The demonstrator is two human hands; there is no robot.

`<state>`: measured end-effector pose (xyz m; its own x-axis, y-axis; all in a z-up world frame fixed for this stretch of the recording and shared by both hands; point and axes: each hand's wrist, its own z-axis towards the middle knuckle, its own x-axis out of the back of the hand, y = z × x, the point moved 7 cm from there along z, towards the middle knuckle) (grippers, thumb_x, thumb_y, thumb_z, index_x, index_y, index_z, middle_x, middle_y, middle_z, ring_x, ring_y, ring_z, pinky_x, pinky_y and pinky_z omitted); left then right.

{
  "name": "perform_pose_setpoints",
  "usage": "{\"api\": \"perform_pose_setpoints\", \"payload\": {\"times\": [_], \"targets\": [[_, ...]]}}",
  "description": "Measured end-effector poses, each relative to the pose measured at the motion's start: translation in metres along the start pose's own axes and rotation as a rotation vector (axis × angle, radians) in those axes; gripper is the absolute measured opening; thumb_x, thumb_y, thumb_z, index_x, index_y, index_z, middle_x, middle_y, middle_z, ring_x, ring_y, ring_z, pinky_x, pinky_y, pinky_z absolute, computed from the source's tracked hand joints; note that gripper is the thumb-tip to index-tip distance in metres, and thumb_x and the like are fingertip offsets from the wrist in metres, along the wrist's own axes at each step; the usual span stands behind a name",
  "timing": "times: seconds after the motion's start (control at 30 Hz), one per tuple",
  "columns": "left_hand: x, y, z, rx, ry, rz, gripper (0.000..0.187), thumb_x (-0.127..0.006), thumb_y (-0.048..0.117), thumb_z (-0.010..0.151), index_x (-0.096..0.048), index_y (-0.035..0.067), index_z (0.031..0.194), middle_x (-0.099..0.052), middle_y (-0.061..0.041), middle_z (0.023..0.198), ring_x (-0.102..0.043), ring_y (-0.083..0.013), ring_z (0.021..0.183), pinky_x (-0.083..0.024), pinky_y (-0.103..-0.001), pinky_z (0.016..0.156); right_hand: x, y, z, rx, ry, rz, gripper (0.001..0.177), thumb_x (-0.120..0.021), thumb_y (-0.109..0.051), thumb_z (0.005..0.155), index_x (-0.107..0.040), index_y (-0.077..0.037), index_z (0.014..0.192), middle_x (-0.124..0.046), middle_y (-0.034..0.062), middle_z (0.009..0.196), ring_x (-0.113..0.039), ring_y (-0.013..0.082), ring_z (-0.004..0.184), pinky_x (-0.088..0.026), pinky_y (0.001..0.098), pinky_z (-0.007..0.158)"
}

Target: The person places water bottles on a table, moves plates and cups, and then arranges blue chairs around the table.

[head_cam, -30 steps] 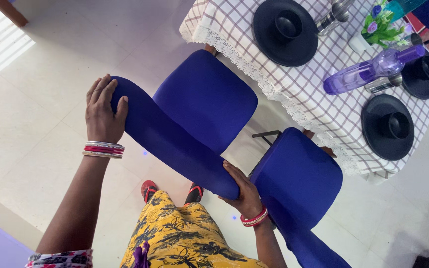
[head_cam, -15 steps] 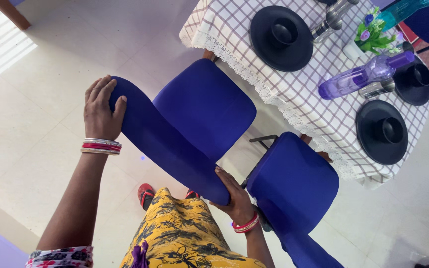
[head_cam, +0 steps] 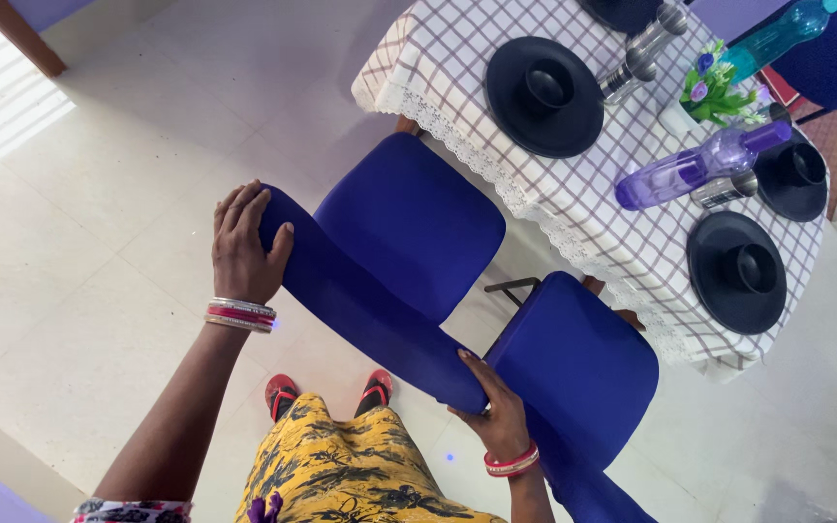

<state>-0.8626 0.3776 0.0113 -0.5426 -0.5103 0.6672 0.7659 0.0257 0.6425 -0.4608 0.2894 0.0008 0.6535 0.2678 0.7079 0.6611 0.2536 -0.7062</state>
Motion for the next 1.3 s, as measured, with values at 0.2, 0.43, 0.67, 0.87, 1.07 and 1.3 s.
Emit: {"api": "perform_pose_setpoints", "payload": {"times": [0.2,0.43,0.67,0.87,1.07,1.3], "targets": [[-0.005,-0.002,0.001,0.009,-0.007,-0.005,0.049,-0.067,0.022,0.096,-0.062,-0.004,0.137,-0.057,-0.019,0.15,-0.045,-0.0358,0.147,-0.031,-0.05,0.127,-0.001,0.008,-0.005,-0.116,0.014,0.038,0.087,-0.091,-0.026,0.064,-0.054,-0.016,0.142,-0.06,0.0097,0.144,-0.058,0.0323,0.133,-0.053,0.0413,0.101],[-0.005,-0.009,0.009,-0.002,-0.028,-0.002,0.048,-0.061,0.022,0.097,-0.062,-0.004,0.137,-0.056,-0.02,0.15,-0.044,-0.0357,0.147,-0.027,-0.052,0.126,-0.008,0.001,0.0,-0.014,0.039,0.012,0.089,-0.09,-0.025,0.064,-0.052,-0.013,0.144,-0.059,0.0099,0.146,-0.055,0.0318,0.136,-0.046,0.0433,0.108],[-0.003,-0.01,0.009,0.023,-0.03,-0.025,0.049,-0.062,0.024,0.097,-0.06,-0.004,0.138,-0.056,-0.021,0.149,-0.042,-0.0358,0.147,-0.031,-0.049,0.125,-0.009,-0.001,0.0,-0.01,0.037,-0.002,0.091,-0.09,-0.028,0.066,-0.051,-0.017,0.146,-0.057,0.0099,0.148,-0.053,0.0317,0.138,-0.049,0.0434,0.112],[-0.007,-0.005,-0.002,0.0,-0.027,0.035,0.052,-0.063,0.026,0.096,-0.06,-0.004,0.137,-0.055,-0.022,0.149,-0.042,-0.0367,0.147,-0.026,-0.052,0.126,0.0,0.006,0.0,0.0,-0.008,0.005,0.089,-0.087,-0.036,0.069,-0.049,-0.021,0.149,-0.059,0.0075,0.148,-0.053,0.0306,0.14,-0.049,0.0437,0.113],[-0.012,-0.01,0.0,0.006,-0.065,0.021,0.057,-0.064,0.027,0.097,-0.055,-0.005,0.143,-0.052,-0.024,0.152,-0.037,-0.0375,0.15,-0.023,-0.054,0.126,-0.001,0.004,-0.002,-0.034,-0.004,-0.062,0.097,-0.084,-0.047,0.064,-0.046,-0.022,0.15,-0.056,0.0073,0.15,-0.051,0.03,0.14,-0.049,0.0434,0.112],[0.0,0.019,-0.014,-0.126,-0.031,0.07,0.063,-0.068,0.031,0.093,-0.055,-0.005,0.142,-0.052,-0.023,0.15,-0.035,-0.0389,0.149,-0.019,-0.056,0.126,-0.004,-0.021,-0.01,-0.043,0.177,-0.107,0.09,-0.081,-0.044,0.07,-0.049,-0.014,0.148,-0.054,0.0113,0.15,-0.045,0.0321,0.143,-0.046,0.0445,0.113]]}}
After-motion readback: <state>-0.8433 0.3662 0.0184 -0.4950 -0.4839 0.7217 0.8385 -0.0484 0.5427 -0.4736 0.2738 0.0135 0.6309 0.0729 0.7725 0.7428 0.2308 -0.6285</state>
